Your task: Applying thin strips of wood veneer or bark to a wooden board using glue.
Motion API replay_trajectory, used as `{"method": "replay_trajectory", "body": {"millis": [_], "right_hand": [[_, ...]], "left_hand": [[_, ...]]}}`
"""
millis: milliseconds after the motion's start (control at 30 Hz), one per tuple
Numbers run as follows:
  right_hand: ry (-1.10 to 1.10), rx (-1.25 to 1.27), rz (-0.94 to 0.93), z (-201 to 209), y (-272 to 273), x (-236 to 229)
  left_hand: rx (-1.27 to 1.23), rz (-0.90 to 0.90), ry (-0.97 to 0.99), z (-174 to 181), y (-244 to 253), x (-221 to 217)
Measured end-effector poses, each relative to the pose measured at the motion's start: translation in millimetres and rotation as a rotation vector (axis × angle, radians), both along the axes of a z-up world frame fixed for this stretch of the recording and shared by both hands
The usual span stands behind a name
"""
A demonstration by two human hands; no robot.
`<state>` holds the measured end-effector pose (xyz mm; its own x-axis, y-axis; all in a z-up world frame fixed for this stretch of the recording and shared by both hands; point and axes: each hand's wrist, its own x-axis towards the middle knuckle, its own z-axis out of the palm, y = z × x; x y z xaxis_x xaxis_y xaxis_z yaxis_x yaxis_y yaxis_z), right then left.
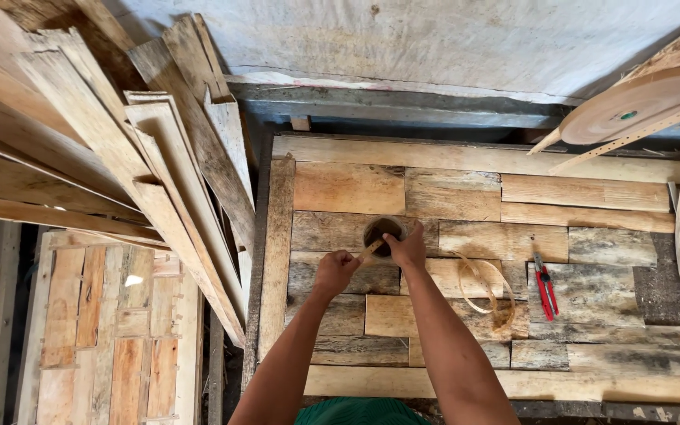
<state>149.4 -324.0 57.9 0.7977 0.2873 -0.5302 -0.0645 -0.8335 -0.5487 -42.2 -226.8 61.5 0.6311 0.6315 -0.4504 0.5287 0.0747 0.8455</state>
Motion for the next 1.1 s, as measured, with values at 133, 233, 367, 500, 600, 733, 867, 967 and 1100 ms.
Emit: {"method": "replay_trajectory", "body": {"millis": [133, 233, 367, 500, 600, 733, 867, 967, 1100], "right_hand": [[-0.038, 0.018, 0.036, 17.4, -7.3, -0.8], [-0.148, 0.161, 0.044, 32.2, -8.8, -6.5], [-0.518, 0.331, 0.176, 38.1, 4.7, -17.2], [-0.617, 0.257, 0.275, 40.3, 18.1, -19.2], [-0.615, 0.267, 0.294, 32.3, 14.9, -21.4], [-0.515, 0.354, 0.328, 26.9, 27.2, -29.7], [-0.154, 0.520, 0.279, 46.5, 61.2, -54.9], [0.095, 0.681, 0.172, 30.7, 88.6, -65.6], [0.222, 0.778, 0.098, 11.6, 117.1, -70.5]], "left_hand": [[-0.109, 0.099, -0.026, 29.2, 7.1, -7.4], [-0.133, 0.215, -0.106, 21.8, 9.9, -8.5], [-0.205, 0.405, -0.283, 10.9, 13.4, -3.8], [-0.227, 0.464, -0.278, 18.5, 14.9, -4.2], [-0.239, 0.490, -0.320, 7.2, 18.7, -1.5], [-0.286, 0.537, -0.374, -9.1, 21.3, 1.3], [-0.306, 0.601, -0.413, -14.5, 25.7, 10.0], [-0.331, 0.684, -0.463, -18.7, 30.1, 18.0], [-0.396, 0.800, -0.522, -19.6, 40.1, 24.8]]}}
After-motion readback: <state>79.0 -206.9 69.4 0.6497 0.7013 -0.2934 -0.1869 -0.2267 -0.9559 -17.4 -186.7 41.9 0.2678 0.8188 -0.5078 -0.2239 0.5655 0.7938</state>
